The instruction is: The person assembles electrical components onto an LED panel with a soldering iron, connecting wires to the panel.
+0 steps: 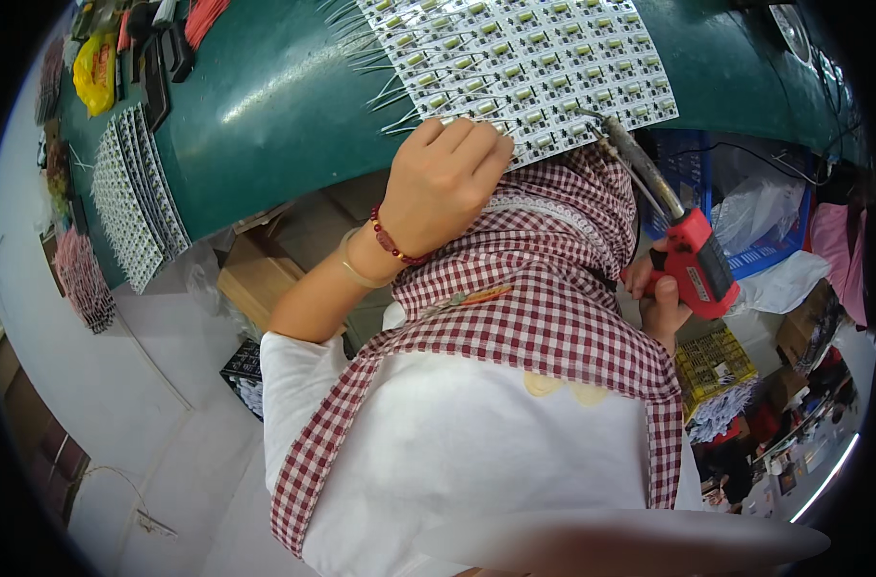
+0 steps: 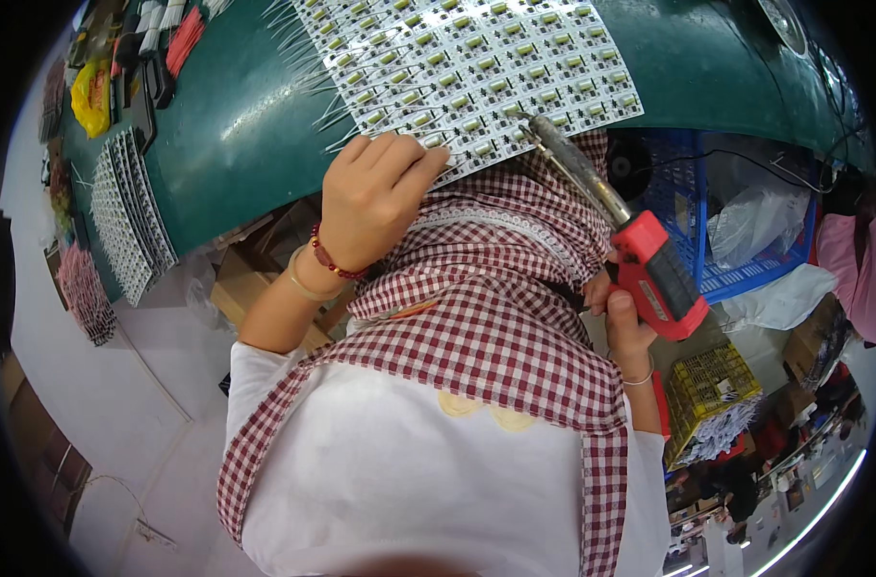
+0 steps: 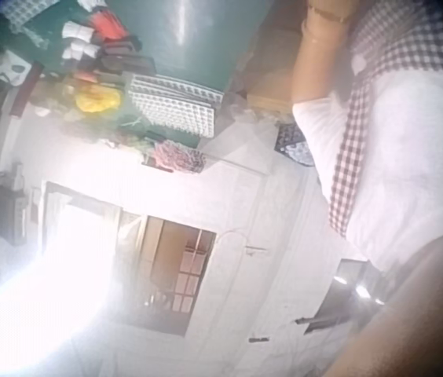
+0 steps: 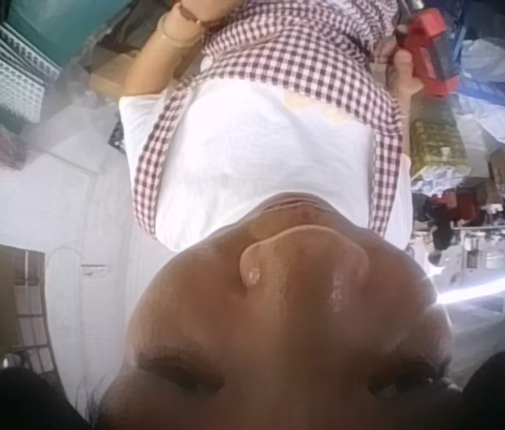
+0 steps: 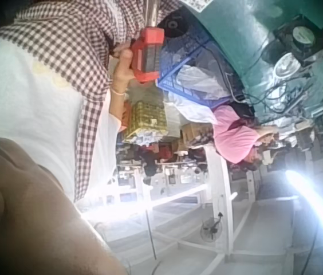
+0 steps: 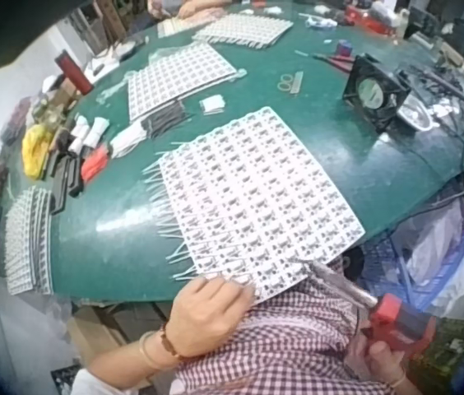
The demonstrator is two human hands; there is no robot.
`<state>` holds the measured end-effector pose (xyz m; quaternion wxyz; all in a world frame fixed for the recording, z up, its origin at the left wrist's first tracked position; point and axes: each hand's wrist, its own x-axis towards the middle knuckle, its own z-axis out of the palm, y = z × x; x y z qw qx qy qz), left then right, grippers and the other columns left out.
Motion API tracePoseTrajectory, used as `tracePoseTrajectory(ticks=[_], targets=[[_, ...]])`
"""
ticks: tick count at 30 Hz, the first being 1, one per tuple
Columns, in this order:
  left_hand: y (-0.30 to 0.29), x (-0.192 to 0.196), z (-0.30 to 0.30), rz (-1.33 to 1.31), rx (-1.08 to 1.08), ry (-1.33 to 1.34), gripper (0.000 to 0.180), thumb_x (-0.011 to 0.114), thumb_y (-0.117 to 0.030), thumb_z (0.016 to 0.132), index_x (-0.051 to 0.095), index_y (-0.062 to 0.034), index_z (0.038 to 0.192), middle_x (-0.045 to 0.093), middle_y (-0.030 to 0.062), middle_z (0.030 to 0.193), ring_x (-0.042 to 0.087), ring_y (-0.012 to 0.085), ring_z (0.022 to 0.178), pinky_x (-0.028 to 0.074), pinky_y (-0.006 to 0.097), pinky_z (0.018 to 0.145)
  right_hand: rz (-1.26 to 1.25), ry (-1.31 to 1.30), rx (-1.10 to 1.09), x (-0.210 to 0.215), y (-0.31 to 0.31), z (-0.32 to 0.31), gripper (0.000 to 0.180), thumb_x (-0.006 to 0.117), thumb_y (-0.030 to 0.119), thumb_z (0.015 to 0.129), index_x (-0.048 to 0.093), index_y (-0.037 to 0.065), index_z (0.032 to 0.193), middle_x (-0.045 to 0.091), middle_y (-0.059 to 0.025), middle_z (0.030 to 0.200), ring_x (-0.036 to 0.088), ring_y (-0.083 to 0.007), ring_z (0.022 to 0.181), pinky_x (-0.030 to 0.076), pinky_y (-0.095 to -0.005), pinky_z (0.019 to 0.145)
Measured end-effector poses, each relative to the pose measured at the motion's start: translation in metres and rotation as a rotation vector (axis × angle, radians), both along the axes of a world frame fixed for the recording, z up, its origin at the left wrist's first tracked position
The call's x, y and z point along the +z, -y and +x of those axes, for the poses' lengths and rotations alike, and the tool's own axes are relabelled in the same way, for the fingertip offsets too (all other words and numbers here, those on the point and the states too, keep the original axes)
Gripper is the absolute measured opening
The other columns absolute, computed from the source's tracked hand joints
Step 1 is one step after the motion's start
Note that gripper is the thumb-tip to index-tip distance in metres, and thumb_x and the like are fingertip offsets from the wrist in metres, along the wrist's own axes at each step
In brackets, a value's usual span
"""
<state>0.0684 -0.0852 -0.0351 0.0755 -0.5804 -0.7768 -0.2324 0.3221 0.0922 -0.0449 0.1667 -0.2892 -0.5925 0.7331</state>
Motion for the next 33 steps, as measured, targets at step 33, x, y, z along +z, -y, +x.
tracePoseTrajectory(ticks=[33], targets=[[-0.036,0.0,-0.123,0.289,0.394,0.005,0.008,0.073,-0.002,0.076,0.068,-0.0049,0.082,0.06,0.0059,0.072,0.06,0.0185,0.063,0.047,0.029,0.057,0.04,-0.194,-0.005,0.017,-0.029,-0.062,0.056,0.055,0.044,0.095,0.044,-0.005,0.12,0.049,-0.0044,0.062,0.044,-0.0102,0.046,0.042,-0.0265,0.046]])
